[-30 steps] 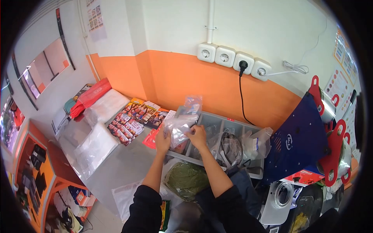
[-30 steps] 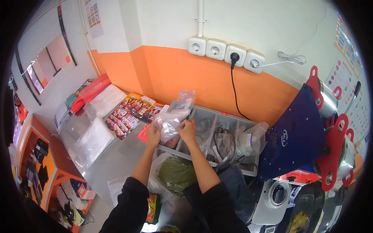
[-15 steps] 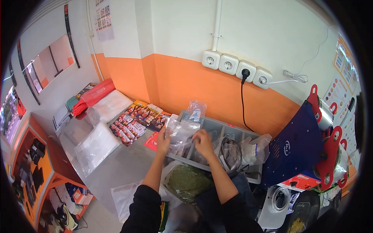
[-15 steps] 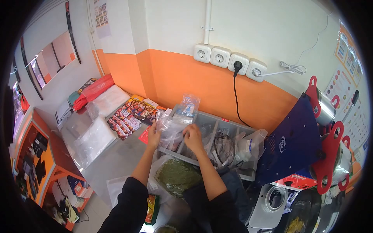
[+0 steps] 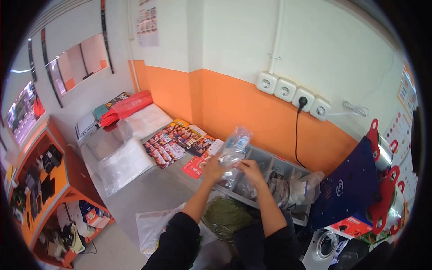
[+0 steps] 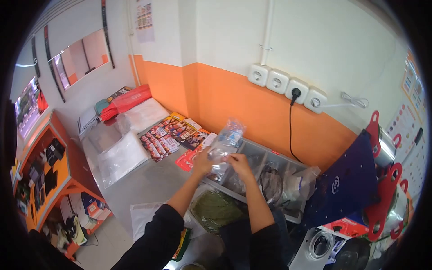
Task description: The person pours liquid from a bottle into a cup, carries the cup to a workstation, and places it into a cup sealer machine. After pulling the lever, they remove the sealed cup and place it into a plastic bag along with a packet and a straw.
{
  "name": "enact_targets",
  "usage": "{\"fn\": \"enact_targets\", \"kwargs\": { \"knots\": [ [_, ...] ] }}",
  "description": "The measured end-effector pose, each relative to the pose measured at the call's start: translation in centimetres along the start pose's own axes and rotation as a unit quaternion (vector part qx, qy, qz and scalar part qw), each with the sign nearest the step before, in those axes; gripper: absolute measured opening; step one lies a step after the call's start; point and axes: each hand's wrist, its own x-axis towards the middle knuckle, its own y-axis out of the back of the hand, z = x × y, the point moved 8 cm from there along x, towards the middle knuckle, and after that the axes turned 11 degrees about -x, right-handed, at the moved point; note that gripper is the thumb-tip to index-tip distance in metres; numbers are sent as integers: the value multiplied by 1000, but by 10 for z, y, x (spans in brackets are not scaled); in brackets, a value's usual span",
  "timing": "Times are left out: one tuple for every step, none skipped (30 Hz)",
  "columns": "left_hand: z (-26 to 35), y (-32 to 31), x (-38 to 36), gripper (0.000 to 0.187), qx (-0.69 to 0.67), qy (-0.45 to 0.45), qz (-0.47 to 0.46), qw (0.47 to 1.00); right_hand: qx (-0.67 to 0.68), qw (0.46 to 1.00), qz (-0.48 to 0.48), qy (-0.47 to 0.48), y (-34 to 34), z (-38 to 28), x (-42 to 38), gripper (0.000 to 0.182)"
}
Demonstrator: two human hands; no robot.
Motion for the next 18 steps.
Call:
{"fn": "enact_targets", "kwargs": {
  "knots": [
    [0,-8,0,70,68,21,-17,997,-2,1000,-9,4,3,2,-2,24],
    [-4,-14,-1,69,133,44,-34,990,55,998,8,-30,11,10,-5,23],
    [-11,-17,2,69,136,43,-40,989,108,992,24,-65,18,12,-6,22],
    [-17,-22,0,69,131,48,-31,990,102,993,15,-63,21,9,-6,22],
    [-10,-22,-3,63,189,24,-4,982,94,990,8,-100,23,2,-12,21],
    [-6,-25,-5,58,248,1,22,969,86,987,2,-137,25,1,-15,20],
    [-9,-30,-9,58,246,6,28,969,37,995,-5,-92,30,-10,-14,22],
    [-11,-35,-9,51,292,-31,61,954,35,995,-13,-89,30,-16,-16,22],
    [-3,-34,-9,45,338,-68,93,934,-20,1000,0,-23,33,-37,-18,24],
    [-2,-36,-7,45,340,-63,100,933,-72,996,14,43,36,-58,-23,25],
    [1,-40,-6,41,362,-45,64,929,-215,975,12,63,39,-83,-30,26],
    [1,-46,-5,39,383,-26,27,923,-213,975,7,66,39,-96,-33,26],
    [-2,-49,-2,35,385,-21,16,923,-289,952,23,99,39,-110,-38,23],
    [1,-46,-1,35,388,-17,17,921,-361,922,40,131,37,-122,-44,20],
    [0,-47,1,34,401,0,-15,916,-359,923,36,132,32,-126,-49,20],
    [-1,-47,3,34,413,17,-46,909,-337,918,54,202,26,-139,-59,20],
    [1,-47,3,33,419,7,-33,907,-313,908,69,271,21,-154,-67,20],
    [-1,-48,3,33,420,14,-29,907,-309,908,63,274,20,-162,-69,20]
  ]
}}
